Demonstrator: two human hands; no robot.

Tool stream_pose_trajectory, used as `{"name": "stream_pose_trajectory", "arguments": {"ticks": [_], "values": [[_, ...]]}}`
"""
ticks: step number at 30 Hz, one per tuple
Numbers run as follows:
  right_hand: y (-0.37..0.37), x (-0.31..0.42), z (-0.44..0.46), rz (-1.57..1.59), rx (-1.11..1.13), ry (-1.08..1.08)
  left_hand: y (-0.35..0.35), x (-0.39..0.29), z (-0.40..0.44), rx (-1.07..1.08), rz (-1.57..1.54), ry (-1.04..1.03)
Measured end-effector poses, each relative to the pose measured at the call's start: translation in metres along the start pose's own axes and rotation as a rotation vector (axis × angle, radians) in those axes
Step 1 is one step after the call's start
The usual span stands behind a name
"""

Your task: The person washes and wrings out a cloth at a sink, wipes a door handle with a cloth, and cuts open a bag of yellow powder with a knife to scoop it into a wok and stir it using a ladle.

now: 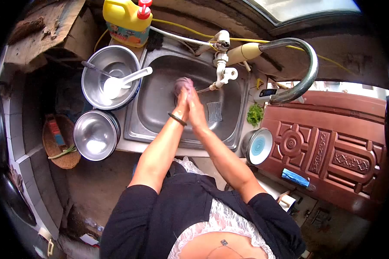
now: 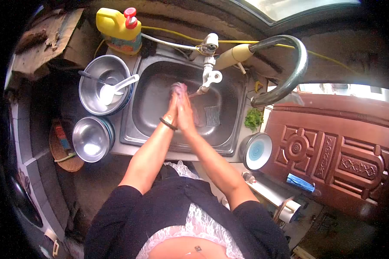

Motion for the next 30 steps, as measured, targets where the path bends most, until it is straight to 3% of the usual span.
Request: {"name": "stream_pose_trajectory", "arguments": {"ticks": [3,4,5,6,7,8,10,12,13,15,16,17,18,20,22,24,25,27,28,30], "values": [[0.052,-0.057,0.084,-0.081,-0.155,0.053,-0.006,0.023,-0.034,-0.016,0.153,0.128],[0.053,-0.055,0.083,0.134,-0.097,-0.139,-0.022,0.014,-0.034,0.119,0.152,-0.091],[0.052,-0.050,0.077,0.353,-0.080,-0.334,-0.021,0.009,-0.029,0.112,0.127,-0.047],[0.037,-0.017,0.050,0.286,-0.131,-0.202,-0.018,0.001,-0.016,0.112,0.097,-0.006],[0.030,-0.012,0.046,-0.120,-0.111,-0.023,-0.003,0.012,-0.003,0.098,-0.009,0.160],[0.013,-0.015,0.040,-0.291,-0.084,0.176,-0.005,0.017,-0.006,0.093,0.006,0.127],[0.008,-0.025,0.043,-0.080,0.043,0.181,-0.014,0.023,-0.008,0.088,0.044,0.043],[0.035,-0.011,0.065,-0.172,-0.123,0.115,-0.015,0.023,-0.016,0.071,0.094,-0.044],[0.046,-0.017,0.080,0.276,-0.119,-0.124,-0.019,0.015,-0.020,0.068,0.118,-0.092],[0.050,-0.021,0.075,0.370,-0.059,-0.261,-0.021,0.005,-0.028,0.027,0.221,-0.019],[0.044,-0.029,0.074,0.199,-0.044,-0.138,-0.020,0.000,-0.022,-0.037,0.134,0.017],[0.035,-0.015,0.050,-0.190,-0.138,0.050,-0.018,-0.005,-0.016,-0.105,0.047,0.047],[0.018,-0.023,0.038,-0.201,-0.054,0.223,-0.001,0.002,0.002,0.001,-0.032,-0.108],[0.013,-0.019,0.022,-0.252,-0.085,0.348,-0.009,0.000,-0.005,-0.045,0.007,-0.019],[0.036,-0.011,0.054,-0.131,-0.053,0.126,-0.017,0.000,-0.022,-0.097,0.058,0.072],[0.051,-0.019,0.074,0.017,-0.084,0.011,-0.011,0.032,-0.025,0.119,0.014,0.128],[0.057,-0.015,0.080,0.094,-0.104,-0.043,-0.012,0.024,-0.020,0.113,0.059,0.076],[0.043,-0.013,0.059,-0.194,-0.161,0.088,-0.012,0.007,0.002,0.036,0.022,0.049],[0.033,-0.019,0.042,-0.275,-0.214,0.382,-0.008,-0.001,0.011,-0.046,-0.064,0.079],[0.031,-0.011,0.020,-0.363,-0.251,0.449,0.010,0.007,0.017,-0.092,-0.145,0.175]]}}
Point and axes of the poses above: each hand's wrist, its own z-axis towards the middle knuckle, its own y-axis out of the back of the hand, x = y × z, the point moved 6 cm from there along z, towards the middle knuckle, and after that the axes turned 10 degrees about -y, right-handed, at the moved point
